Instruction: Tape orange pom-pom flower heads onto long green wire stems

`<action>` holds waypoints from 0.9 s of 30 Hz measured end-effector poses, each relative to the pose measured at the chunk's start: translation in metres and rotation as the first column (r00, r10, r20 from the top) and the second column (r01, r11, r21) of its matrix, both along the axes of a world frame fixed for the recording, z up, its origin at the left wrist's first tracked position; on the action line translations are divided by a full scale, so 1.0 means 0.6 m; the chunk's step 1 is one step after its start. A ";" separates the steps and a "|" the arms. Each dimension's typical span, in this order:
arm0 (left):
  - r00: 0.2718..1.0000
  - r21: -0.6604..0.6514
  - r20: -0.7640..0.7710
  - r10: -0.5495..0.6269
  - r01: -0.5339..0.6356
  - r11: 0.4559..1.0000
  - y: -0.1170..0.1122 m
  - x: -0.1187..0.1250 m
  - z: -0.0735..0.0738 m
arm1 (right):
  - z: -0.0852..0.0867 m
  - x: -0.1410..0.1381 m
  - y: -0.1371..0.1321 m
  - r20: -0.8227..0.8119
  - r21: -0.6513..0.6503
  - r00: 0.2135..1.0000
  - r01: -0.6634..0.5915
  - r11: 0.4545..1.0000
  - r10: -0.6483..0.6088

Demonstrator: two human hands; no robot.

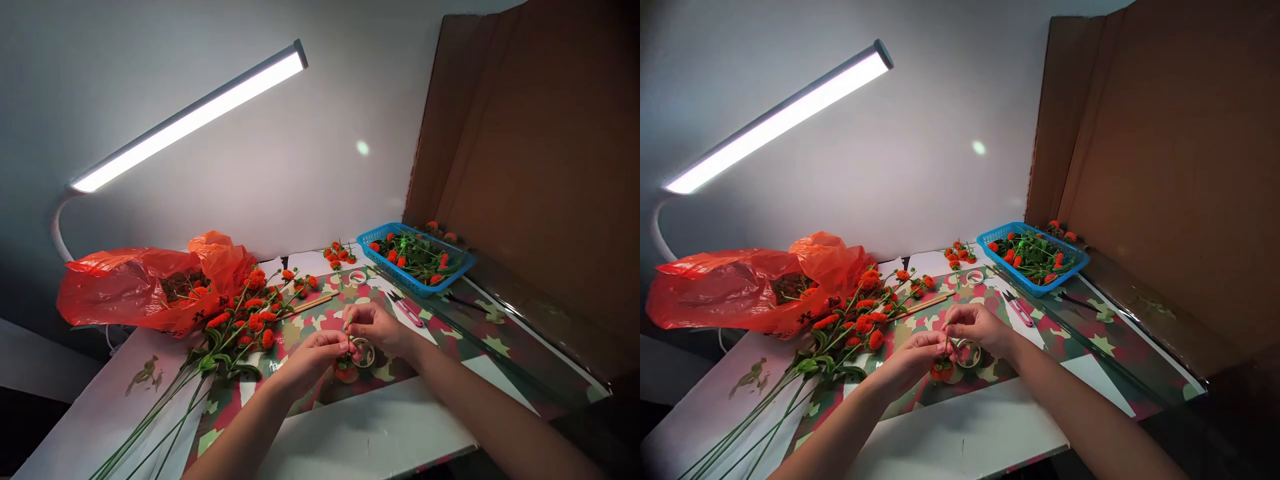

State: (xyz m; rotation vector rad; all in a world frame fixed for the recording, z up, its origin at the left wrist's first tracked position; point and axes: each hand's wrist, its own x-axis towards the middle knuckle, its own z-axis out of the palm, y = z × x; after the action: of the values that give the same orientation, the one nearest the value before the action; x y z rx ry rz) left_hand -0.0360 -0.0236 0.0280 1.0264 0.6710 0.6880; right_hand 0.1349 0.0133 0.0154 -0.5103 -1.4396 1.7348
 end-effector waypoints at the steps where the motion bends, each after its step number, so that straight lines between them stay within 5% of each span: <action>1: 0.999 0.020 -0.023 0.035 -0.035 0.999 -0.001 0.002 -0.003 | -0.002 -0.002 -0.001 -0.004 0.002 0.999 0.043 0.999 -0.043; 6: 0.896 0.281 -0.199 0.396 -0.335 0.899 -0.007 0.014 -0.016 | -0.004 -0.013 -0.005 0.035 0.032 0.949 0.311 0.950 -0.312; 9: 0.826 0.378 -0.275 0.492 -0.377 0.846 -0.008 0.017 -0.020 | -0.005 -0.019 -0.009 0.057 -0.002 0.930 0.364 0.931 -0.364; 18: 0.921 0.160 -0.159 0.355 -0.331 0.930 -0.008 0.017 -0.018 | -0.009 -0.028 -0.029 0.015 -0.142 0.923 0.382 0.913 -0.383; 27: 0.999 0.042 -0.009 0.042 -0.042 0.998 -0.001 0.001 -0.009 | -0.013 -0.015 -0.030 -0.065 -0.237 0.996 0.043 0.970 -0.060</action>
State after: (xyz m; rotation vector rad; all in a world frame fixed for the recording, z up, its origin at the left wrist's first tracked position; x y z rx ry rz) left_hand -0.0357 -0.0239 0.0227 1.0576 0.6906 0.7365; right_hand 0.1259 -0.0046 0.0078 -0.5993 -1.1660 1.8738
